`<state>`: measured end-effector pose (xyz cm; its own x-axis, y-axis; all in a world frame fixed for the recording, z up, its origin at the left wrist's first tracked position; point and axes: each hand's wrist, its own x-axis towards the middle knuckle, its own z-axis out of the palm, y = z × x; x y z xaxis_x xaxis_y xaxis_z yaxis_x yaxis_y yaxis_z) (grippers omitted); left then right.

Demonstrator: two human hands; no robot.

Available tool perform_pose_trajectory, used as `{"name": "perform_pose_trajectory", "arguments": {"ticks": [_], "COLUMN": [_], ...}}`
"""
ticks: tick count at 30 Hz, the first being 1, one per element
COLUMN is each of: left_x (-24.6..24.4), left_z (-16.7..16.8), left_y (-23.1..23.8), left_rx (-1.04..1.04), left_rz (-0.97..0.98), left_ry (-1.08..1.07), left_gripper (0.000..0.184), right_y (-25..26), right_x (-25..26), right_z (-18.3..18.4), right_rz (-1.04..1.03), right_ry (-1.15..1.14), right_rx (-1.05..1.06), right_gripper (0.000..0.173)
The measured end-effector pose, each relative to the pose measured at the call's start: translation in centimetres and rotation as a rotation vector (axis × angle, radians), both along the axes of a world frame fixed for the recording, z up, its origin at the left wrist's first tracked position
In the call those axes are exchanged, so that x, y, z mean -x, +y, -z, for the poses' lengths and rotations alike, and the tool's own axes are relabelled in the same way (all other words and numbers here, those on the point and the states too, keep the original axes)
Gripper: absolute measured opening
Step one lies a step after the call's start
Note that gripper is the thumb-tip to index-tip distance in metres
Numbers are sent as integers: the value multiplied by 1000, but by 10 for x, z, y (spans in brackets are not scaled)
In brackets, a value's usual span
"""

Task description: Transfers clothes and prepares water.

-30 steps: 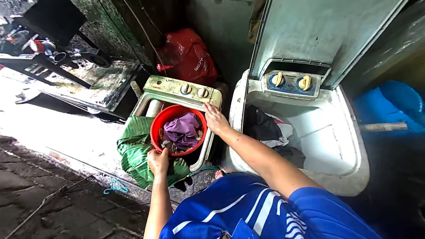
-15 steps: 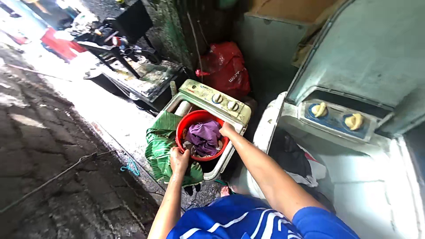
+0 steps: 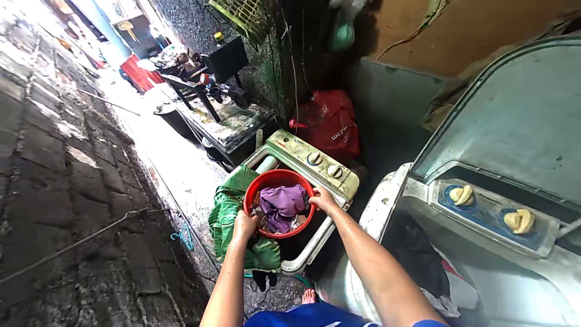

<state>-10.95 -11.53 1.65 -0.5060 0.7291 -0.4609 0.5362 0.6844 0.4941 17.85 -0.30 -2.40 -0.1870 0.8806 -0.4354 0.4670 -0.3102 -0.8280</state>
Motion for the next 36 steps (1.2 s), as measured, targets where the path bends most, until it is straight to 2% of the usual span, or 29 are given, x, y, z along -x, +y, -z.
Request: {"name": "perform_pose_trajectory", "arguments": {"ticks": [3, 5, 8, 10, 14, 16, 19, 21, 24, 26, 27, 29, 30, 32, 34, 36], "left_x": [8, 10, 9, 6, -13, -40, -95, -131, -194, -231, -247, -282, -300, -333, -356, -364], "left_z": [1, 3, 2, -13, -74, -116, -169, -185, -191, -198, -203, -212, -215, -217, -217, -219], "left_y": [-2, -4, -15, -19, -28, -29, -37, -36, -33, -38, -40, -46, -53, -65, -69, -62], "left_rx": [27, -13, -213, -353, -707, -894, -1036, -1098, -1186, -1227, -1241, -1291, -1312, -1345, -1346, -1293], "left_rz": [11, -21, -160, -223, -90, 4, 166, 344, 592, 754, 867, 1093, 1179, 1292, 1357, 1369], "left_ry": [23, -34, -264, -450, -676, -752, -842, -795, -654, -511, -408, -211, -146, -70, -27, -16], "left_gripper": [53, 48, 35, 26, 12, 8, 12, 11, 13, 14, 14, 20, 23, 24, 22, 23], "right_y": [-3, -3, -16, -31, -90, -122, -172, -197, -234, -257, -265, -270, -268, -255, -232, -218], "right_x": [-3, -10, -21, -33, -74, -96, -140, -178, -220, -219, -210, -184, -172, -157, -165, -191], "right_z": [-17, -21, -37, -56, -94, -113, -136, -141, -148, -156, -160, -178, -185, -193, -170, -151], "right_rz": [1, -50, -39, 5, 143, 240, 323, 357, 476, 598, 603, 456, 357, 217, 277, 438], "right_ry": [140, 147, 205, 233, 325, 429, 478, 331, -143, -312, -332, -359, -403, -464, -443, -327], "right_rx": [-48, -141, -270, -342, -451, -486, -519, -527, -523, -689, -829, -992, -985, -845, -789, -771], "right_gripper": [45, 37, 32, 32, 35, 34, 36, 40, 50, 57, 58, 69, 73, 65, 56, 59]}}
